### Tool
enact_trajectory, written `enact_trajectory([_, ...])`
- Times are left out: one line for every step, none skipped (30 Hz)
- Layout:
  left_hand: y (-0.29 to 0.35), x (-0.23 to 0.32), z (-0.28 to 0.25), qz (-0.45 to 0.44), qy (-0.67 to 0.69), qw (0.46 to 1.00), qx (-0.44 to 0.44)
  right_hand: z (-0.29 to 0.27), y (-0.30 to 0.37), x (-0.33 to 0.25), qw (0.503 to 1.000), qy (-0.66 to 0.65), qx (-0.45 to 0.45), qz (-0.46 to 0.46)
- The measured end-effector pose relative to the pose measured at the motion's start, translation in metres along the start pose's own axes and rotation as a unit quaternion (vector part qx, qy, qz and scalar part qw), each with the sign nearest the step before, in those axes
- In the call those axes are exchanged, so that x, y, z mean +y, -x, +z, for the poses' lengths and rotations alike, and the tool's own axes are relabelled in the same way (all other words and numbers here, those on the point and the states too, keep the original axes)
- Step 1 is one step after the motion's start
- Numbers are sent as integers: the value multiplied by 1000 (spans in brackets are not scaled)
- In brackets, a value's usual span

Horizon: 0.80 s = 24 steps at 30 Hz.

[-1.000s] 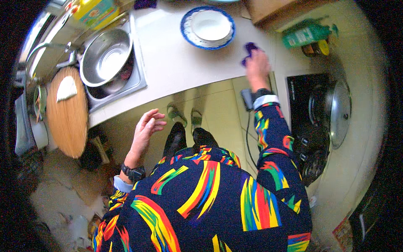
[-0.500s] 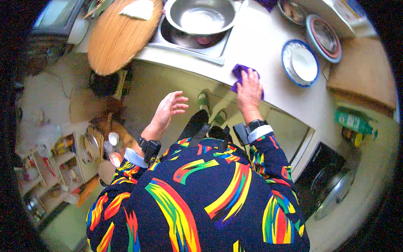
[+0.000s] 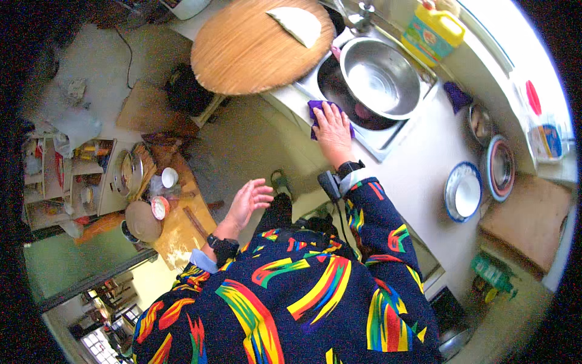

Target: The person wipes a wooden cutting board with a white cloth, then washes hands at the sink using soap and water. They dry hands with a purple cloth, wipe the sink area, and later wipe a dining chair with a light blue cloth.

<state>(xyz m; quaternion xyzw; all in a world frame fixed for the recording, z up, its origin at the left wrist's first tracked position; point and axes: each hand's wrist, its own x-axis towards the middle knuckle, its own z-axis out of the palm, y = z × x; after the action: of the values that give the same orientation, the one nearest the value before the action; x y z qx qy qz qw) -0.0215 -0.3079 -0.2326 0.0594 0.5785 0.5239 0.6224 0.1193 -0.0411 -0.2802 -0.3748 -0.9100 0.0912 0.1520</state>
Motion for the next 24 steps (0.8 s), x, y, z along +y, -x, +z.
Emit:
enact_trajectory([-2, 4, -5, 6, -5, 1000, 3, 4, -12, -8, 1000, 2, 12, -9])
enact_trajectory([0, 8, -11, -28, -4, 999, 19, 6, -22, -15, 999, -2, -32, 8])
enact_trajectory([-5, 15, -18, -10, -3, 1000, 8, 7, -29, -21, 999, -6, -46, 12])
enact_trajectory([-7, 22, -25, -9, -2, 1000, 7, 6, -33, -25, 999, 0, -37, 13])
enact_trajectory([-9, 29, -33, -8, -1, 1000, 7, 3, -33, -27, 999, -2, -37, 6])
enact_trajectory([-13, 37, -40, -5, 9, 1000, 6, -1, -31, -27, 999, 10, -40, 2])
enact_trajectory([-17, 45, -48, -1, 9, 1000, 8, -7, -26, -25, 999, 19, -43, 7])
enact_trajectory([-20, 54, -55, 3, 8, 1000, 8, -13, -18, -21, 999, 23, -43, 13])
enact_trajectory([-35, 61, -60, 15, 7, 1000, -4, -20, -9, -15, 998, 35, -40, 31])
enact_trajectory([-37, 71, -67, 4, 2, 1000, 0, -26, 4, -8, 998, 28, -42, 43])
enact_trajectory([-44, 79, -74, 5, -1, 1000, -5, -31, 18, -1, 997, 20, -35, 63])
enact_trajectory([-50, 90, -81, 4, -8, 1000, -7, -36, 33, 6, 996, 17, -33, 85])
enact_trajectory([-56, 100, -87, 14, 8, 1000, -21, -40, 50, 14, 988, 47, -66, 135])
enact_trajectory([-62, 112, -92, 19, 22, 999, -32, -43, 66, 21, 989, 53, -33, 131])
enact_trajectory([-66, 124, -94, 4, 30, 999, -31, -46, 81, 30, 982, 72, -43, 171])
enact_trajectory([-72, 136, -95, 5, 76, 996, -54, -48, 96, 38, 983, 54, 2, 178])
enact_trajectory([-75, 149, -95, 2, 115, 990, -77, -50, 110, 47, 977, 51, 32, 205])
enact_trajectory([-78, 162, -93, 14, 164, 976, -139, -53, 122, 56, 975, 38, 81, 206])
enact_trajectory([-79, 175, -89, 9, 200, 966, -165, -56, 132, 65, 960, 64, 96, 257])
enact_trajectory([-81, 187, -83, 20, 236, 948, -214, -61, 140, 73, 917, -32, 129, 377])
enact_trajectory([-83, 197, -74, 20, 265, 934, -240, -66, 146, 80, 843, -112, 160, 501])
enact_trajectory([-86, 207, -63, 28, 298, 913, -278, -72, 150, 85, 809, -142, 217, 527])
enact_trajectory([-89, 217, -53, 13, 308, 906, -291, -78, 152, 90, 799, -195, 255, 508])
enact_trajectory([-91, 224, -42, 12, 309, 900, -308, -86, 153, 93, 826, -130, 229, 499])
